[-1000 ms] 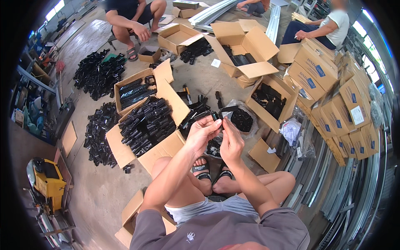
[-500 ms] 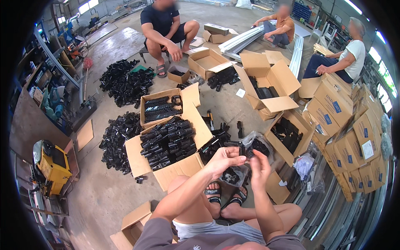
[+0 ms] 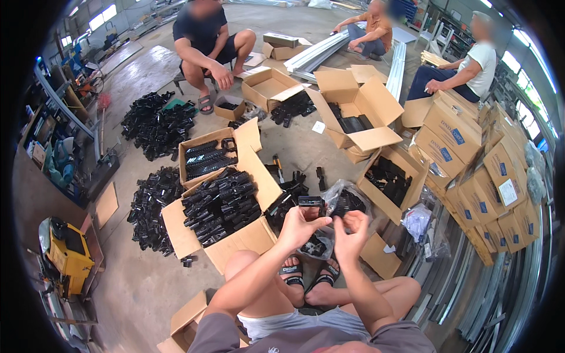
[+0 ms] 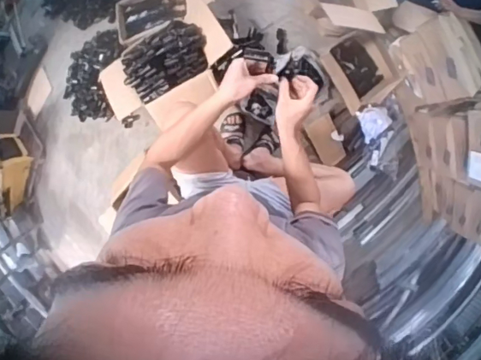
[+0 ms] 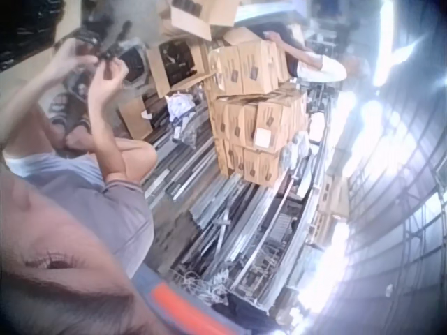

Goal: The person sits on the floor and assembles small black plastic components by hand. They pick up individual parts from a plastic bag and cardboard boxes, fit them together, and place the assembled units into a nearby box.

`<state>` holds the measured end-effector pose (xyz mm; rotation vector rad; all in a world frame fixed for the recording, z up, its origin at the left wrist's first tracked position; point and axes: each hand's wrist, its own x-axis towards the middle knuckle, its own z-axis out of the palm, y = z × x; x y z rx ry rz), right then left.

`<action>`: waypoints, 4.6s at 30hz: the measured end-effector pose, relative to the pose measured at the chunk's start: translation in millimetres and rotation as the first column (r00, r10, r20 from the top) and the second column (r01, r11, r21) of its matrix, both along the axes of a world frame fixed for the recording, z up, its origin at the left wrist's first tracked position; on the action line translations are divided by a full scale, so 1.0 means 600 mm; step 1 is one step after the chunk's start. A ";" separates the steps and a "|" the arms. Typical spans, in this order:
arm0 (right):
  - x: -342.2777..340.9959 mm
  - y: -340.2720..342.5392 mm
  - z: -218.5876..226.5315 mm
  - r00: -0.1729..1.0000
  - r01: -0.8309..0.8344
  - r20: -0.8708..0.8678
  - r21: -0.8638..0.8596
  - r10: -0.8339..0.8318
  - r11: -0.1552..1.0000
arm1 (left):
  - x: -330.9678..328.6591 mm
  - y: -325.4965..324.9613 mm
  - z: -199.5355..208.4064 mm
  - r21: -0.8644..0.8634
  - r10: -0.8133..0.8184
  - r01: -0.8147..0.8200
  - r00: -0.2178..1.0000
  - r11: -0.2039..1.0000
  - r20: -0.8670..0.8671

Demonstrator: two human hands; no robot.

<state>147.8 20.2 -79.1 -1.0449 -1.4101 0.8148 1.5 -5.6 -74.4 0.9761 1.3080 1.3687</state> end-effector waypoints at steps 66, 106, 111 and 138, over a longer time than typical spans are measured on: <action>0.030 0.011 0.004 0.869 -0.250 -0.492 -0.340 0.055 0.906 | 0.001 -0.013 0.012 -0.159 -0.114 0.189 0.913 0.969 0.391; 0.022 0.024 -0.029 0.840 -0.397 -0.497 -0.294 0.216 0.870 | -0.016 -0.012 0.010 -0.233 -0.116 0.197 0.940 0.952 0.320; 0.029 0.039 -0.029 0.743 -0.444 -0.630 -0.210 0.227 0.871 | -0.025 -0.010 0.011 -0.296 -0.066 0.222 0.887 0.929 0.458; 0.114 0.307 -0.440 0.628 0.402 0.778 -0.337 0.011 0.851 | -0.054 0.021 -0.013 -0.223 -0.230 0.078 0.523 0.972 -0.821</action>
